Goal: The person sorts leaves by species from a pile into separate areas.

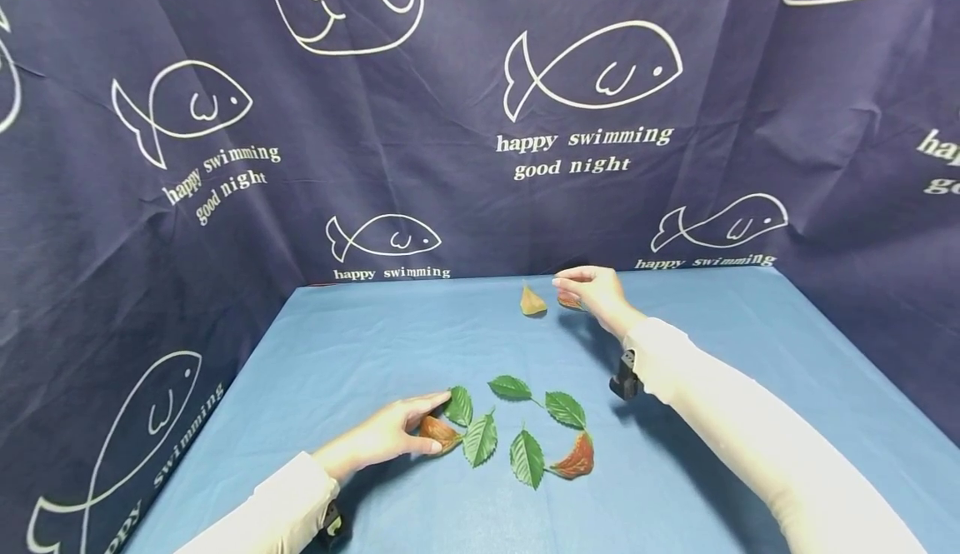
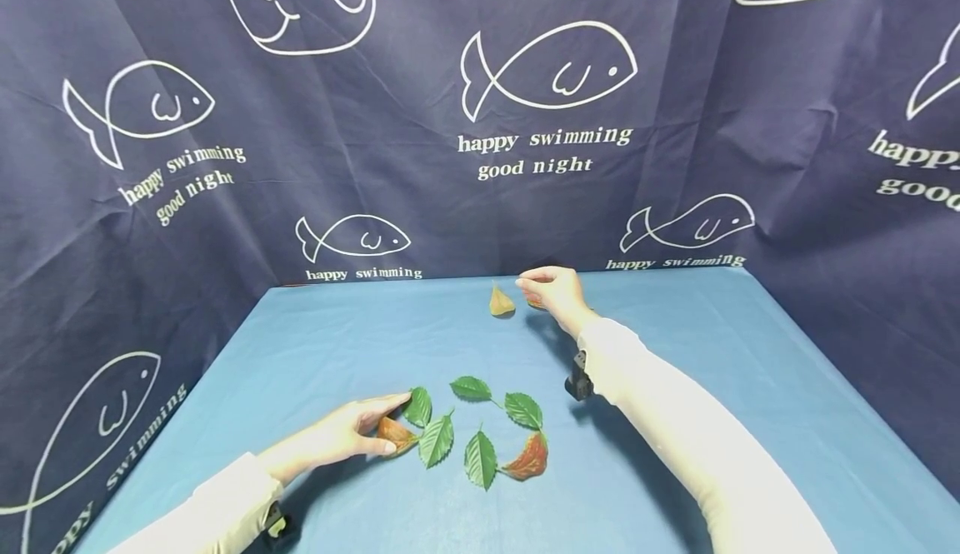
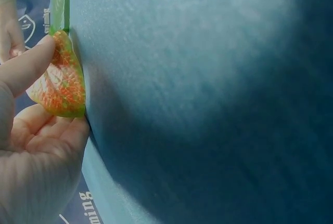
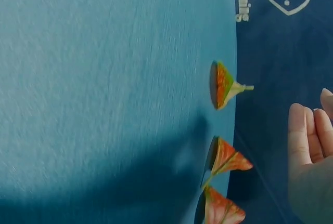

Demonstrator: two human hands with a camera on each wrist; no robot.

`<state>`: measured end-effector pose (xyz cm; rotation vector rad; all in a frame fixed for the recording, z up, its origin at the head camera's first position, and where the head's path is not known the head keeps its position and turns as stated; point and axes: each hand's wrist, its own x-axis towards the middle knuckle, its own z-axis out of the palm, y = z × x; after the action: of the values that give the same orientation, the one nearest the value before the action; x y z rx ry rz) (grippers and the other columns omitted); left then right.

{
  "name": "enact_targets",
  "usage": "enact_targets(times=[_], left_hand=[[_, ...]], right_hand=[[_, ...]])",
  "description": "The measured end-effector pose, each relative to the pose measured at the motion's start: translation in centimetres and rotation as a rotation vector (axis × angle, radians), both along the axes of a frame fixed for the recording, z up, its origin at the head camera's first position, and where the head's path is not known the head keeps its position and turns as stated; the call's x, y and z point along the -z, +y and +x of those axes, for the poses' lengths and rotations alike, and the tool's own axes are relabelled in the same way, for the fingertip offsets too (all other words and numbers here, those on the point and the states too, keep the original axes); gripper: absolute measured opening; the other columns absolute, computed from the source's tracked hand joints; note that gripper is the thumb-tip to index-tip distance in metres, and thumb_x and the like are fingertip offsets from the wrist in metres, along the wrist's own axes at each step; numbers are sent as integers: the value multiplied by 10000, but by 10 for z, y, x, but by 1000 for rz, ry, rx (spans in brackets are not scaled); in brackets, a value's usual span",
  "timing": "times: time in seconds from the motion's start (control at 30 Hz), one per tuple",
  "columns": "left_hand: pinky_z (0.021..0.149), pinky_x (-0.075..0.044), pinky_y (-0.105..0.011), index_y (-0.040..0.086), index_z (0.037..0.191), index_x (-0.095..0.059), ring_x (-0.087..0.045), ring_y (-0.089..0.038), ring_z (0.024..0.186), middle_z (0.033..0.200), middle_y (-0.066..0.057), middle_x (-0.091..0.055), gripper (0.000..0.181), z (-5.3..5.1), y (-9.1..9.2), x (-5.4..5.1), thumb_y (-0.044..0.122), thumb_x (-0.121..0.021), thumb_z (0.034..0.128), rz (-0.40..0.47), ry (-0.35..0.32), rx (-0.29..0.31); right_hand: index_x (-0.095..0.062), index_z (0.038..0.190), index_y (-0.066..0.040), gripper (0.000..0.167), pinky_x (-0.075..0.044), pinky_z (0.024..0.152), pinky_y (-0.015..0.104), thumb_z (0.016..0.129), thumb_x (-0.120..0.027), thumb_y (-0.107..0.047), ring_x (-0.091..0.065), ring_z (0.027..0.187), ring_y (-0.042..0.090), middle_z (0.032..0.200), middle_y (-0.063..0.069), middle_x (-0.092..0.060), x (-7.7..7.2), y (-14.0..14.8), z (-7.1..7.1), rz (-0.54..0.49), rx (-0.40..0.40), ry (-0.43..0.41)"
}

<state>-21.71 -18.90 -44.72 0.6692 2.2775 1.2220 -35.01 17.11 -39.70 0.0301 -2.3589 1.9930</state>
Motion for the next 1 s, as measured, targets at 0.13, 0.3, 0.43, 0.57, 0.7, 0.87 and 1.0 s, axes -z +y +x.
enact_targets(times=[0.13,0.3,0.43,0.57,0.7,0.87,1.0], left_hand=[[1141,-302,-528,33,1506,-320,-267,-394,1434,1546,-238,-300,756,0,0,-2,145,-721,876,10,15,7],[1142,-303,-527,35,1507,-318,-269,-388,1435,1548,-231,-302,760,1,1,-2,164,-722,877,3,15,6],[1145,-300,-524,54,1512,-317,-263,-382,1439,1555,-219,-296,762,3,1,-2,170,-722,877,-3,-2,-2],[1137,-315,-532,51,1512,-315,-268,-395,1433,1550,-230,-296,763,4,1,-4,171,-721,878,-7,8,4],[1132,-325,-528,47,1511,-316,-276,-395,1430,1548,-235,-298,759,4,1,-4,160,-720,878,-11,20,9],[1132,-316,-536,32,1509,-312,-269,-403,1431,1546,-246,-294,760,4,1,-5,142,-719,877,-3,23,11],[1128,-322,-540,29,1507,-315,-275,-401,1429,1544,-244,-300,765,3,1,-3,156,-725,874,-14,34,9]], right_hand=[[-613,1186,137,391,-566,891,402,884,-706,-94,-687,684,7,861,-20,-743,-2,-6,6,-59,-38,3],[-621,1182,128,370,-585,853,310,887,-699,-81,-695,716,16,916,9,-748,-1,-9,13,-67,-68,6],[-610,1196,135,382,-579,870,317,892,-692,-81,-702,726,25,927,-4,-751,-1,-13,20,-46,-110,18],[-612,1191,136,383,-576,880,335,888,-696,-83,-705,740,34,996,86,-750,-3,-14,28,-31,-139,24],[-621,1185,128,386,-581,870,339,877,-712,-87,-718,776,71,1010,117,-745,-6,-13,36,-17,-162,9],[-627,1172,136,402,-573,885,405,856,-736,-89,-723,793,102,950,58,-753,-6,-11,43,0,-205,20],[-625,1189,120,409,-577,885,383,862,-731,-101,-725,847,119,1031,121,-740,-4,-6,47,54,-282,36]])
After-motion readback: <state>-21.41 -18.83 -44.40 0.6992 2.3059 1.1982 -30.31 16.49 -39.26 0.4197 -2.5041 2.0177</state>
